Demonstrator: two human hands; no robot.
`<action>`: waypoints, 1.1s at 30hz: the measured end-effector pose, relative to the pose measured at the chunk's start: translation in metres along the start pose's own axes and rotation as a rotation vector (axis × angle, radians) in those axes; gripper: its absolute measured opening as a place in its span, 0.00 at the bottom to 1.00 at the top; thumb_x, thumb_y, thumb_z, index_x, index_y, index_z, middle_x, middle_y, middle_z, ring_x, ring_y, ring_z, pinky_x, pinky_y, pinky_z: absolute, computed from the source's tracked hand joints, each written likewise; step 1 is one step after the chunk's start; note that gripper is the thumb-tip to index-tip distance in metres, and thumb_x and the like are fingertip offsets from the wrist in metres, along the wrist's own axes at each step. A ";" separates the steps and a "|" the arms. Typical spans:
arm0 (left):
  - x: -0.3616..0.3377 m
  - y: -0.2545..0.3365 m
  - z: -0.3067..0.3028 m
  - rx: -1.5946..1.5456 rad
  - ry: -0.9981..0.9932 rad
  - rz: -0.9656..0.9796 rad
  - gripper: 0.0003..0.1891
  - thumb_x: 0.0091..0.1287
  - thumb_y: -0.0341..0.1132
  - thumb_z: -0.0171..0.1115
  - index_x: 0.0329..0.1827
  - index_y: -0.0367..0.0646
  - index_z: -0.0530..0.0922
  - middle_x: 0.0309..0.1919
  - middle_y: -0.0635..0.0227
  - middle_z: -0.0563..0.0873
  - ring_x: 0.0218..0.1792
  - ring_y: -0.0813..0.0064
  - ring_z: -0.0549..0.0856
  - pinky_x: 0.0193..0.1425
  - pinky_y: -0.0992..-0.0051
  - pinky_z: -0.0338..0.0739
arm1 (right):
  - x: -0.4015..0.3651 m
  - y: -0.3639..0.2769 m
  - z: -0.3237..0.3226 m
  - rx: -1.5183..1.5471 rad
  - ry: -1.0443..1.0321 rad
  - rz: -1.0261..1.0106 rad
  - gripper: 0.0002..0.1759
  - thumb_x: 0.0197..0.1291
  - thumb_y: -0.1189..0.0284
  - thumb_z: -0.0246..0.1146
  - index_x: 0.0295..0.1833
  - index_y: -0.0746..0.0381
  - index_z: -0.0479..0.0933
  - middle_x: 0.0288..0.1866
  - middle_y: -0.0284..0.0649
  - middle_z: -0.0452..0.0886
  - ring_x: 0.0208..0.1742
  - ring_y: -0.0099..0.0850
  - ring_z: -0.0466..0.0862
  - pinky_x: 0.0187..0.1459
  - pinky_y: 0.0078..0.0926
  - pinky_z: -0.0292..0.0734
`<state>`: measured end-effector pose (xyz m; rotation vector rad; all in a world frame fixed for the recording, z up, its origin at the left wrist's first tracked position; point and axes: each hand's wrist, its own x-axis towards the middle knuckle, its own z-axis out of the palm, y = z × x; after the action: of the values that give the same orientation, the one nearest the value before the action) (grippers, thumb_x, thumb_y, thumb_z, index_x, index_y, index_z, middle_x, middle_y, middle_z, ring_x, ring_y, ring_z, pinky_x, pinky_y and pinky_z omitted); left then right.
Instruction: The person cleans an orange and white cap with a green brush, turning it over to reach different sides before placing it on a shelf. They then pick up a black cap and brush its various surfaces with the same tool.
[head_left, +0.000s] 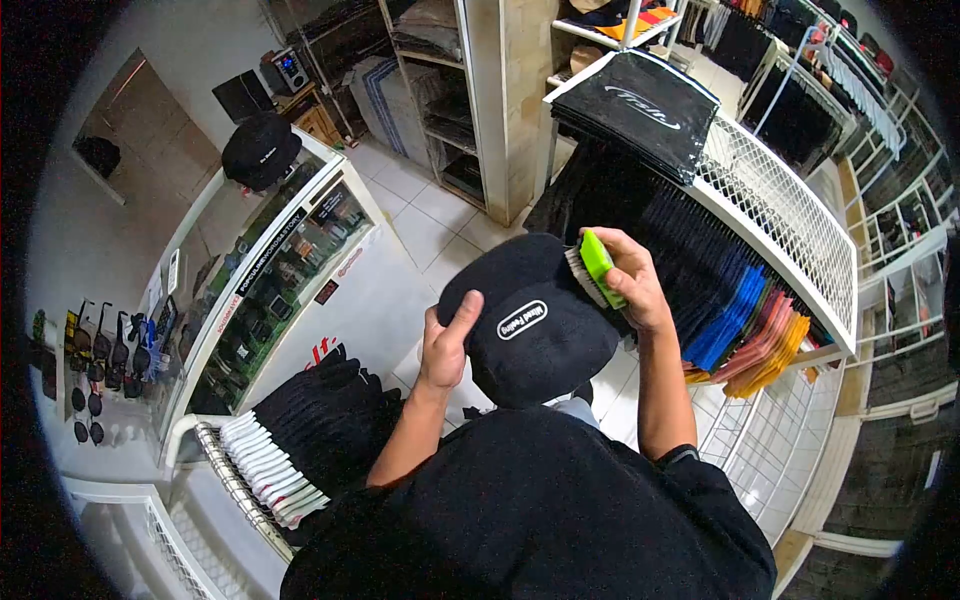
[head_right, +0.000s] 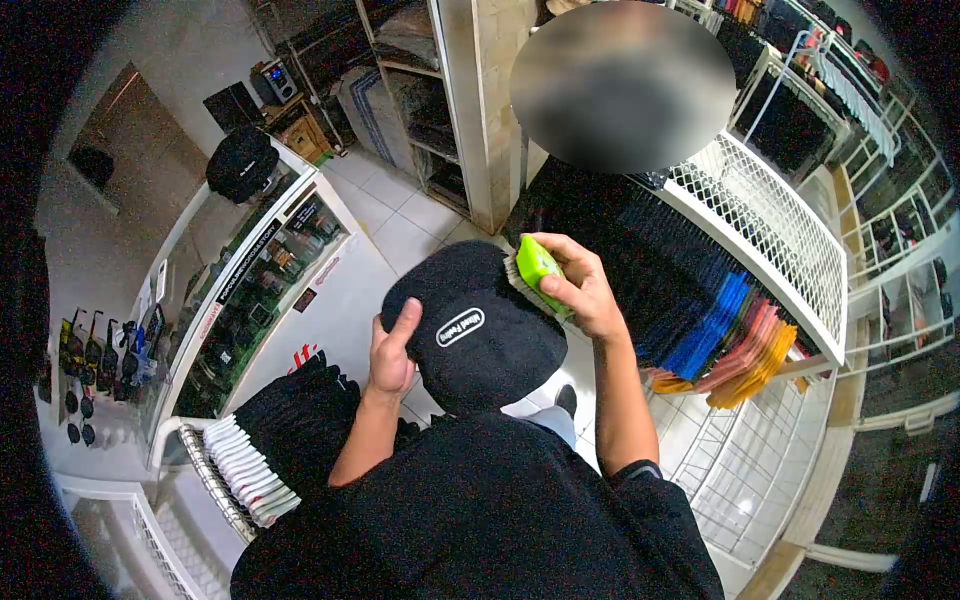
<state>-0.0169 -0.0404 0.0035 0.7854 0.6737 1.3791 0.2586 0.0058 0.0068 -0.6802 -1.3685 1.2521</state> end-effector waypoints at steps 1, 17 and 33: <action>-0.001 0.000 -0.002 0.188 -0.069 -0.023 0.17 0.78 0.37 0.65 0.59 0.32 0.85 0.53 0.61 0.91 0.51 0.72 0.89 0.60 0.71 0.82 | 0.001 -0.004 0.000 -0.001 0.003 0.001 0.39 0.60 0.56 0.75 0.70 0.68 0.77 0.62 0.41 0.83 0.63 0.30 0.81 0.70 0.29 0.71; 0.016 0.024 -0.019 0.347 -0.531 -0.495 0.28 0.68 0.24 0.66 0.72 0.34 0.73 0.57 0.66 0.86 0.56 0.78 0.85 0.65 0.74 0.79 | 0.015 -0.058 0.078 -0.725 -0.256 -0.207 0.36 0.43 0.66 0.87 0.62 0.60 0.87 0.50 0.41 0.84 0.50 0.36 0.84 0.55 0.33 0.79; 0.013 0.001 -0.014 0.352 -0.126 -0.249 0.33 0.89 0.50 0.33 0.77 0.28 0.68 0.75 0.53 0.75 0.77 0.70 0.72 0.85 0.68 0.60 | 0.010 -0.035 0.043 -0.812 -0.036 -0.157 0.34 0.51 0.61 0.82 0.66 0.56 0.85 0.56 0.46 0.83 0.56 0.45 0.84 0.59 0.40 0.79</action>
<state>-0.0271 -0.0264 -0.0035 1.0202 0.8966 0.9890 0.2242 -0.0073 0.0494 -1.0696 -1.9286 0.5501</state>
